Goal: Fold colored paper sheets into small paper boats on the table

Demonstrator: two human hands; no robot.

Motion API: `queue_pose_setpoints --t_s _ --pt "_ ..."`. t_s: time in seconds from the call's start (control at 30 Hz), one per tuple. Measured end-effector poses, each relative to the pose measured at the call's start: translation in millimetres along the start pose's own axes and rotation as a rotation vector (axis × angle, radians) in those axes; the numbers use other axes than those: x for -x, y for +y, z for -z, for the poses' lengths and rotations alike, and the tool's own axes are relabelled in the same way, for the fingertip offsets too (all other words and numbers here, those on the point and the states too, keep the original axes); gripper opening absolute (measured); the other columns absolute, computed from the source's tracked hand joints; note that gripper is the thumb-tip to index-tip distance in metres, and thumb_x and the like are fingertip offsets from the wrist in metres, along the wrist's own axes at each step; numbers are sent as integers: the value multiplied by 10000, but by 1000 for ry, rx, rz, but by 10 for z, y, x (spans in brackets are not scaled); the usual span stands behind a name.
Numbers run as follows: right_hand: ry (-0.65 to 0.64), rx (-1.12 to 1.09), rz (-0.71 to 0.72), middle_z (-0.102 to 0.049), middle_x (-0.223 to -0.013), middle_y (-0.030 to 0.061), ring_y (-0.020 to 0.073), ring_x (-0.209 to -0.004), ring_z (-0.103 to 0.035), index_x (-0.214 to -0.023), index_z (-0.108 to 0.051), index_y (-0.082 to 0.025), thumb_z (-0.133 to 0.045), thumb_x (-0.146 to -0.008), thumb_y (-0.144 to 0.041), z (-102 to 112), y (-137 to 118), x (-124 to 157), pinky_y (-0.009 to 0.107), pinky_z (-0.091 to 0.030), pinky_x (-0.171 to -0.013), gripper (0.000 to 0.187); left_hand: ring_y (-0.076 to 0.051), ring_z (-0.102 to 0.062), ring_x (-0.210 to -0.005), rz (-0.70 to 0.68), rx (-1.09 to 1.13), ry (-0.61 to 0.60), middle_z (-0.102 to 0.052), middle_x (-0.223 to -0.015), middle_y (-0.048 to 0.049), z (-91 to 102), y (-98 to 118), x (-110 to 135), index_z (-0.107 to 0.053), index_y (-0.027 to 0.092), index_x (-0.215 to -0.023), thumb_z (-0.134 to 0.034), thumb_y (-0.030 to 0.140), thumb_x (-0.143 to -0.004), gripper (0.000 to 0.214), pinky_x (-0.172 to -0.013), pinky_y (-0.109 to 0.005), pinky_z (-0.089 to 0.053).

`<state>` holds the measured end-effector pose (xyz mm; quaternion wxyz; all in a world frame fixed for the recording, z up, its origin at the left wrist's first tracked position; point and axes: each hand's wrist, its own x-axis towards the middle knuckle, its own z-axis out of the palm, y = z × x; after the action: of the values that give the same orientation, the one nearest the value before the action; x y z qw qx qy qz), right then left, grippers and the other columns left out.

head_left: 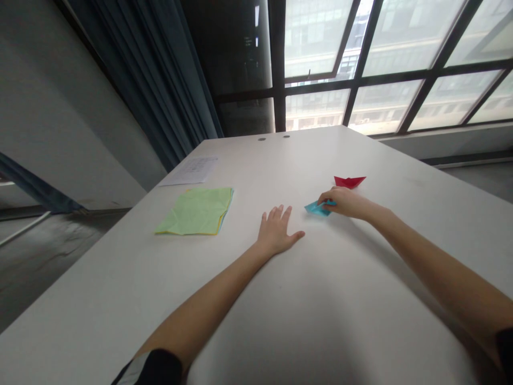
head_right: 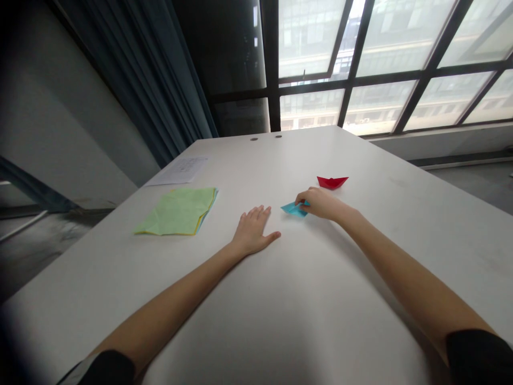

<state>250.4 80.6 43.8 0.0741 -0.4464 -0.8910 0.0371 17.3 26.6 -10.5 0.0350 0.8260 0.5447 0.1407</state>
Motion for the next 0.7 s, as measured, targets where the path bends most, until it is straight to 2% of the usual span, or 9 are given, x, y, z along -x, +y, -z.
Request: queue_pose_setpoints --t_s 0.13,0.27,0.37,0.47,0.7 --pt "-46 78 -132 -681 -828 22 185 -759 -599 -822 -660 -213 -501 -703 -186 45 529 131 271 -434 -654 200 -295 -152 -1337 61 -83 -144 -208 -1455 -121 -24 -6 10 -259 221 -1376 -185 745 -735 831 -1039 -532 -157" --pt "-43 127 -204 -681 -850 10 190 -755 -602 -849 -659 -233 -501 -711 -258 -2 1014 263 283 -441 -679 211 -279 -122 -1347 72 -104 -168 -173 -1467 -109 -10 9 27 -214 228 -1392 -116 740 -740 835 -1046 -526 -144" --pt "-21 152 -245 -680 -902 8 200 -798 -605 -873 -658 -241 -506 -695 -275 -74 1259 287 292 -442 -714 237 -279 -121 -1347 74 -113 -167 -169 -1468 -107 -1 11 32 -213 227 -1393 -109 739 -740 836 -1048 -526 -141" --pt "-19 175 -286 -680 -921 11 206 -808 -606 -883 -660 -241 -496 -693 -272 -122 1368 263 302 -439 -725 253 -281 -126 -1345 76 -115 -165 -169 -1468 -106 -1 6 30 -216 229 -1392 -114 740 -740 835 -1047 -527 -143" --pt "-11 171 -314 -675 -918 31 213 -799 -603 -889 -656 -231 -490 -708 -283 -94 1377 221 306 -439 -688 251 -295 -135 -1342 63 -85 -147 -186 -1462 -119 -4 0 35 -236 223 -1386 -156 729 -748 818 -1040 -539 -147"
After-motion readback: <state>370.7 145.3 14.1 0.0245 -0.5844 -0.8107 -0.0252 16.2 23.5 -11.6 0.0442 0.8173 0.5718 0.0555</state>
